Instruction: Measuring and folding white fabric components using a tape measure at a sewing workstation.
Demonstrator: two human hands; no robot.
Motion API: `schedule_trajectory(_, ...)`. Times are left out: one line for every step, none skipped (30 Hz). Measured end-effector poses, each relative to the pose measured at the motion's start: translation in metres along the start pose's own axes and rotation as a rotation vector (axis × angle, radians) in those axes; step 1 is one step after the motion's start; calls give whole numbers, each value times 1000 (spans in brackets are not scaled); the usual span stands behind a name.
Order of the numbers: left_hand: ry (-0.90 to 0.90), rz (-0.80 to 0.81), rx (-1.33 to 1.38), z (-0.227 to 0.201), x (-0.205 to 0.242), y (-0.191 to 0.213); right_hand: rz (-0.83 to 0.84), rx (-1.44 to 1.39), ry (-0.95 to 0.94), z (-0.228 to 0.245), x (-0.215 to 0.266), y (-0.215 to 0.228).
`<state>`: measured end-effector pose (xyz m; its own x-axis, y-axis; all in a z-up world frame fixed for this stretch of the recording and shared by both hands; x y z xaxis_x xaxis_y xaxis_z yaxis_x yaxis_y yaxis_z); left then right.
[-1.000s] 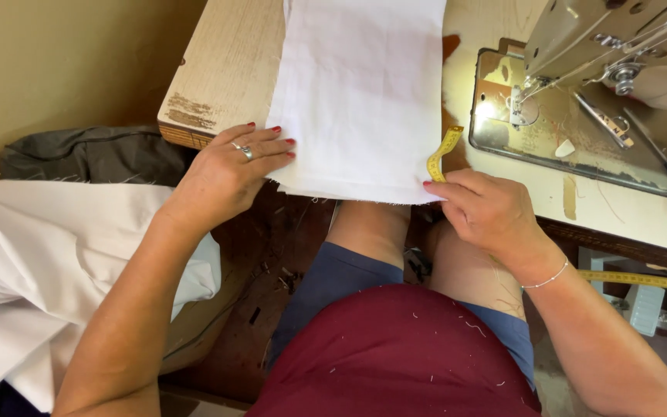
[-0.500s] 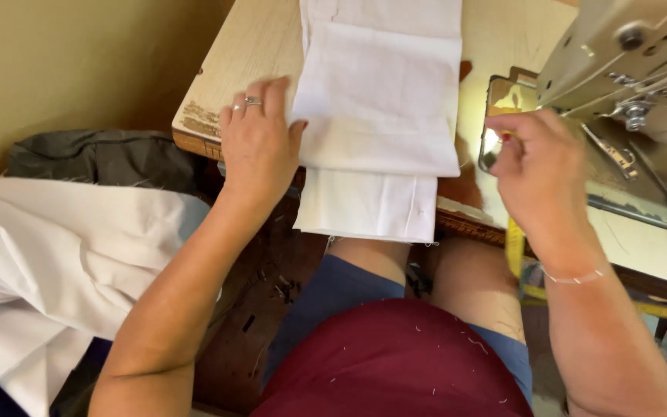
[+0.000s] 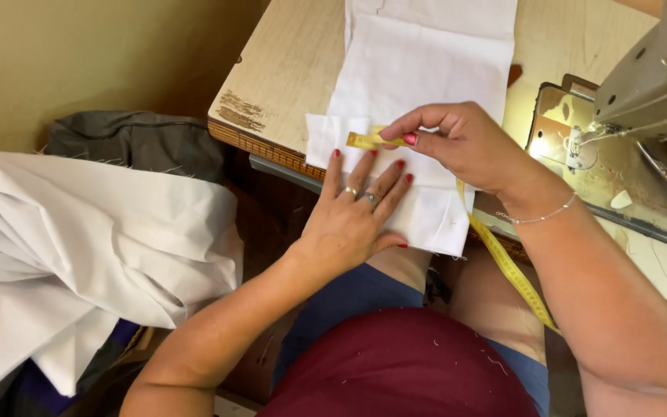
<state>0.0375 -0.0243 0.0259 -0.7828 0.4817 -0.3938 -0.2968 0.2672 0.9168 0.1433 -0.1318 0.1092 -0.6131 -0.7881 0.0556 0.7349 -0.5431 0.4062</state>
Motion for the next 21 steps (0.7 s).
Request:
schedule_trajectory(0,-7,-3,-1,2,0,0,7,3,-17,0,3)
schedule_trajectory(-20,-78,-5,-3,4,3,-33,5,-68,-37,0,9)
schedule_trajectory(-40,-150,-7,-5,6,6,-65,4,-138,-58,-1,15)
schedule_trajectory(-40,-159,-11,-2,2,6,-66,12,-134,-54,-2,20)
schedule_trajectory(-32,-200,-1,-3,3,8,-92,51,-221,-57,1,22)
schedule_trajectory(-23,-241,8,-4,5,9,-119,90,-307,-60,4,25)
schedule_trajectory(-17,-230,14,-5,2,7,-112,82,-315,-56,2,23)
schedule_trajectory(-5,-279,25,-6,1,8,-90,142,-317,-50,0,22)
schedule_trajectory(0,-332,33,-5,-2,9,-74,205,-315,-43,-2,22)
schedule_trajectory(-2,-325,35,-7,-4,12,-74,199,-318,-46,-2,21)
schedule_trajectory(10,-349,29,-8,-8,15,-54,219,-314,-46,-3,21)
schedule_trajectory(21,-373,23,-9,-11,19,-33,238,-310,-47,-4,20)
schedule_trajectory(24,-371,24,-10,-14,20,-30,236,-311,-49,-2,20)
schedule_trajectory(38,-379,36,-11,-17,22,-31,267,-303,-50,0,21)
schedule_trajectory(52,-388,46,-11,-20,24,-32,299,-292,-51,1,22)
schedule_trajectory(54,-387,44,-10,-20,22,-30,299,-291,-52,3,20)
schedule_trajectory(70,-351,52,-9,-22,18,-61,270,-292,-54,6,20)
schedule_trajectory(87,-315,61,-8,-24,14,-93,241,-293,-56,10,21)
schedule_trajectory(86,-315,63,-7,-23,13,-93,241,-295,-57,11,20)
schedule_trajectory(107,-238,55,-5,-23,9,-97,235,-292,-58,13,19)
schedule_trajectory(127,-163,45,-3,-24,5,-101,230,-287,-59,13,19)
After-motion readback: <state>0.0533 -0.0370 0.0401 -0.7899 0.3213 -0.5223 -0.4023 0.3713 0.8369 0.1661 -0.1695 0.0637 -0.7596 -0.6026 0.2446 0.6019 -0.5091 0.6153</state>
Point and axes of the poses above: each hand's wrist, its own x-axis away from the middle knuckle, its own y-axis out of the back of the hand, z = x × y, the point moved 6 cm from there along -x, towards the middle knuckle, and after that the axes turned 12 degrees about z, right-handed, at the moved point
